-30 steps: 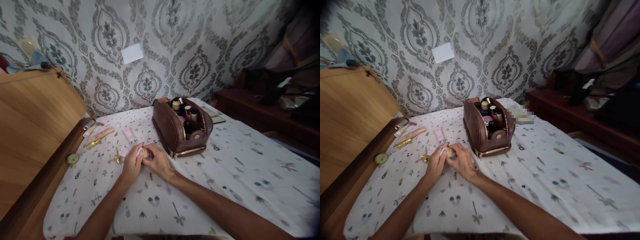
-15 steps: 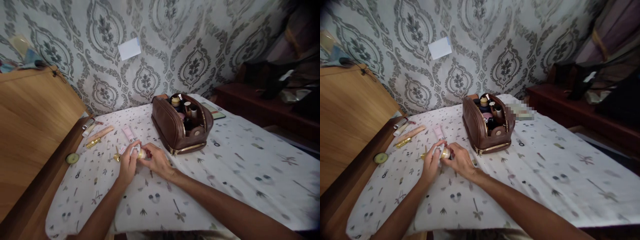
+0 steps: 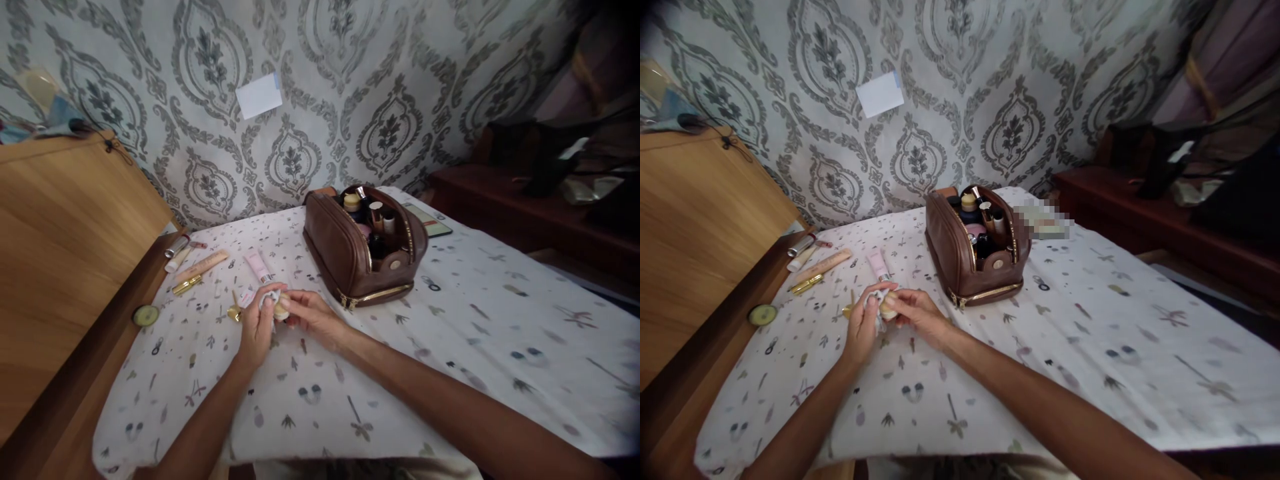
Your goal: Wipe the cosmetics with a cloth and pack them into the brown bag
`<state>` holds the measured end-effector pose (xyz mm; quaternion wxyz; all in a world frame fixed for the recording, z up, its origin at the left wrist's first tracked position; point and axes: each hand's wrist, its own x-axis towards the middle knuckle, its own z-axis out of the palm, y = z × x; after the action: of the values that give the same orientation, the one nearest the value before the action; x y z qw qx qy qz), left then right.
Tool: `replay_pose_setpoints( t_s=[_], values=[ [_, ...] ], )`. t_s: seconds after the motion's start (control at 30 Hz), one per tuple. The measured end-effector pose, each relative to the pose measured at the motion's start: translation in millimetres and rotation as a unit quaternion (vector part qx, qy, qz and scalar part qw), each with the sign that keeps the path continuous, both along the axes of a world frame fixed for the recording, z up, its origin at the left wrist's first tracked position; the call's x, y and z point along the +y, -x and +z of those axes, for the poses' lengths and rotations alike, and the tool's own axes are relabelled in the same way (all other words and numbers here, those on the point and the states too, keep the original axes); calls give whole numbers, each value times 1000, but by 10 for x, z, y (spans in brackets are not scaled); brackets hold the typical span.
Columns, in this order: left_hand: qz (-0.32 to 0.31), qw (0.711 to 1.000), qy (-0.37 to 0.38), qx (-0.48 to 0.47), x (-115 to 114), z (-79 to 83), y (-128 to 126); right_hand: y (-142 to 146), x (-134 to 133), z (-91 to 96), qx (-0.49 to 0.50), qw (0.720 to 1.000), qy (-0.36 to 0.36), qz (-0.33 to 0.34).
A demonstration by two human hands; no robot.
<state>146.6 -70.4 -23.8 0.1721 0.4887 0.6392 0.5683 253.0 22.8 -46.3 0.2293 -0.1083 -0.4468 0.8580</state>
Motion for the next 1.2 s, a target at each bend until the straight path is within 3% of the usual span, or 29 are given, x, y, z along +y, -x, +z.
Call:
replay_pose_setpoints(
  t_s=[0.17,0.27,0.37,0.53,0.67,0.77,0.87,1.07,1.2],
  values=[
    [55,993,-17,-99,21,-63,46,3,17,31,45,994,96,0],
    [14,1000,-17,-15,28,-119,46,-1,20,21,36,993,113,-7],
    [-14,999,-12,48,29,-154,28,-11,14,9,12,997,79,-4],
    [6,1000,-8,27,8,-130,25,-5,17,22,27,998,52,-15],
    [49,997,-8,52,-19,-140,35,23,39,16,34,993,109,-30],
    [18,990,-21,142,-6,-194,47,35,34,-10,30,990,136,-27],
    [18,978,-19,206,18,-227,75,30,8,-27,18,993,117,-10],
    [8,975,5,222,-6,-203,133,5,-2,2,-17,998,55,-25],
    [-1,963,-17,268,-12,-230,129,10,42,2,-29,994,87,-55]
  ],
)
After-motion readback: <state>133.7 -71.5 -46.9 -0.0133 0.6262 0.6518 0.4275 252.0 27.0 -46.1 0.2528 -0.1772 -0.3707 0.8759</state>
